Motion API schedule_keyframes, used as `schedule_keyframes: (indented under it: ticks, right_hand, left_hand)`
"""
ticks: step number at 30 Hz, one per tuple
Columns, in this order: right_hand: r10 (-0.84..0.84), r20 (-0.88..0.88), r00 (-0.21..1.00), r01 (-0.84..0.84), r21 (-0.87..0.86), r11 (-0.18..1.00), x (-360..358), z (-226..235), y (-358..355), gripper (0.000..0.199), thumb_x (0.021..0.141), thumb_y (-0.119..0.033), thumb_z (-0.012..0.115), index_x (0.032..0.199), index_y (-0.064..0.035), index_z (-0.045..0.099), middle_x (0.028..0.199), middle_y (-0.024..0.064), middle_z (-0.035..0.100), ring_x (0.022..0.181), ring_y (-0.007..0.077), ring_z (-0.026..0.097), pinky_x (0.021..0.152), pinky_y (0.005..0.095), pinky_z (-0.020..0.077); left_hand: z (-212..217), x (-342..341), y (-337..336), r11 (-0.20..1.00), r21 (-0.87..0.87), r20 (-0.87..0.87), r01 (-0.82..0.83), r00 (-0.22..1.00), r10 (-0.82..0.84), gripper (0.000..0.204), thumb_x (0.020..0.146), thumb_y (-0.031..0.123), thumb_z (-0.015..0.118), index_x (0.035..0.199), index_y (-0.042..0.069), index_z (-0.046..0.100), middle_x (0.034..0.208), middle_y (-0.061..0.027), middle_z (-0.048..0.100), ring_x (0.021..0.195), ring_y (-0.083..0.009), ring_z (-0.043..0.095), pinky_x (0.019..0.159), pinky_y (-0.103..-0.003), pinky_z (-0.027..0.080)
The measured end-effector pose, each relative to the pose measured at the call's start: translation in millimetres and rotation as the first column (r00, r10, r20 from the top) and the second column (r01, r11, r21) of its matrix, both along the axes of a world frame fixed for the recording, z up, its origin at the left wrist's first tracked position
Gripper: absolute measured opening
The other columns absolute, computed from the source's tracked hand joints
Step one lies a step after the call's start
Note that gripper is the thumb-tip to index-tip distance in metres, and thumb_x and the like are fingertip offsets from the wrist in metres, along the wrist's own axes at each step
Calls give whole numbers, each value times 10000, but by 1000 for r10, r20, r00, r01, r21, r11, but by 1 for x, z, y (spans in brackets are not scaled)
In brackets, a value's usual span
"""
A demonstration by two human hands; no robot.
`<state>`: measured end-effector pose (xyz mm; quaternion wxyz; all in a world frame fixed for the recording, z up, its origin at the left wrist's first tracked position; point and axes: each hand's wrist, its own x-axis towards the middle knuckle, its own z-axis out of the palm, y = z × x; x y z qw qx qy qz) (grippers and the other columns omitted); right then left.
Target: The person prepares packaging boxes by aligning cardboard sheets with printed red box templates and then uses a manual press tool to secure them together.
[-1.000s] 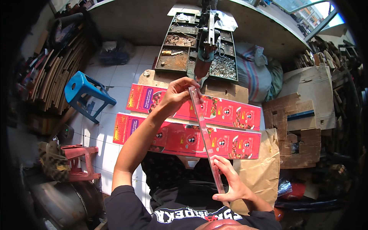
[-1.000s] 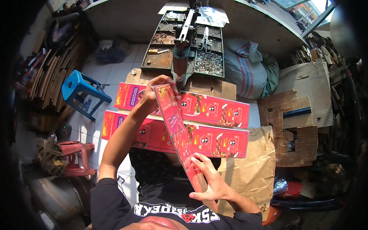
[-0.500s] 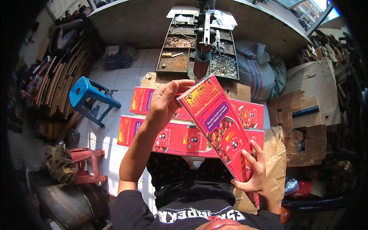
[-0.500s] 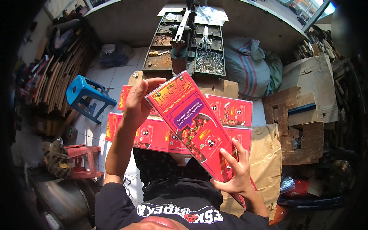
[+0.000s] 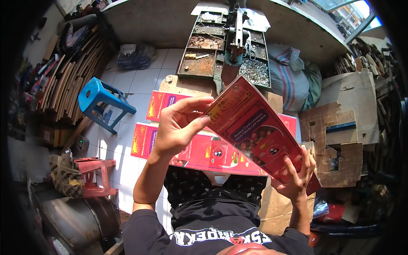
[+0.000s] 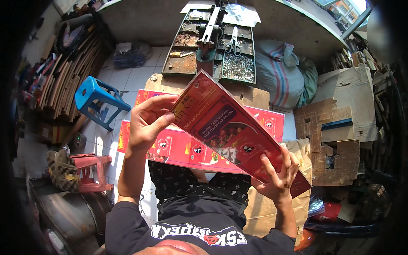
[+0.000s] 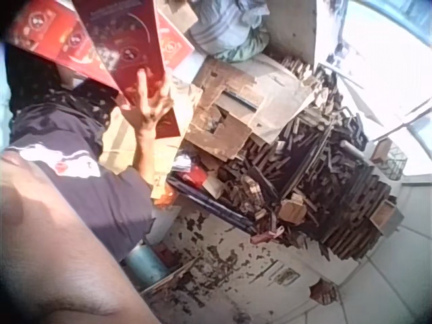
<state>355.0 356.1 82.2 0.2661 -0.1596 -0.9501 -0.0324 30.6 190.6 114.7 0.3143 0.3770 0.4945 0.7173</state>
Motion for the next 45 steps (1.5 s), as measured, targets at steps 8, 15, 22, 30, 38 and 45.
schedule_keyframes:
  ticks: [8, 15, 22, 30, 38, 45]
  right_hand:
    - [-24, -24, 999, 25, 46, 999, -8, 0, 5, 656, 594, -334, 742, 1233, -229, 636, 1441, 192, 414, 1157, 394, 450, 948, 498, 399]
    - [0, 29, 1000, 0, 2, 1000, -11, -1, 9, 682, 583, -313, 766, 1242, -214, 619, 1453, 211, 396, 1190, 397, 447, 966, 501, 398]
    - [161, 136, 977, -134, -192, 972, -34, 5, 11, 699, 544, -241, 763, 1232, -227, 637, 1414, 172, 451, 1232, 387, 455, 1005, 530, 391]
    - [315, 155, 936, -269, -260, 927, -112, 10, 11, 719, 505, -226, 811, 1204, -216, 641, 1372, 105, 492, 1233, 372, 457, 1007, 528, 400]
    - [425, 210, 881, -398, -160, 903, -183, 9, 13, 612, 659, -364, 813, 1224, -216, 630, 1395, 112, 471, 1324, 369, 392, 1108, 548, 295]
    - [154, 57, 986, -131, -296, 946, -120, -9, 29, 596, 733, -288, 802, 1281, -177, 595, 1424, 141, 453, 1339, 360, 388, 1105, 508, 309]
  left_hand:
    - [-4, 1, 2, 996, -29, -68, -82, 994, 80, 332, 866, -71, 638, 1194, -51, 590, 1040, -151, 677, 970, -165, 671, 860, -271, 556]
    - [-13, 2, -3, 990, -43, -84, -134, 988, 130, 316, 867, -54, 647, 1178, -39, 592, 979, -131, 686, 926, -152, 679, 817, -260, 555]
    - [-52, 9, -42, 942, -152, -47, -300, 954, 296, 300, 868, -69, 604, 1165, -34, 577, 1010, -124, 673, 939, -143, 662, 853, -265, 534]
    - [-85, 21, -90, 667, -57, -155, -743, 667, 729, 238, 910, -7, 565, 1148, -12, 557, 1023, -98, 635, 958, -154, 624, 874, -286, 488]
    - [-94, 48, -114, 707, -51, -142, -705, 706, 694, 160, 913, -31, 549, 1069, -12, 577, 1014, -94, 602, 900, -168, 644, 836, -297, 520]
    - [-100, 63, -137, 694, -76, -162, -716, 696, 700, 157, 907, -45, 529, 1050, -15, 587, 976, -100, 615, 844, -166, 647, 816, -310, 536]
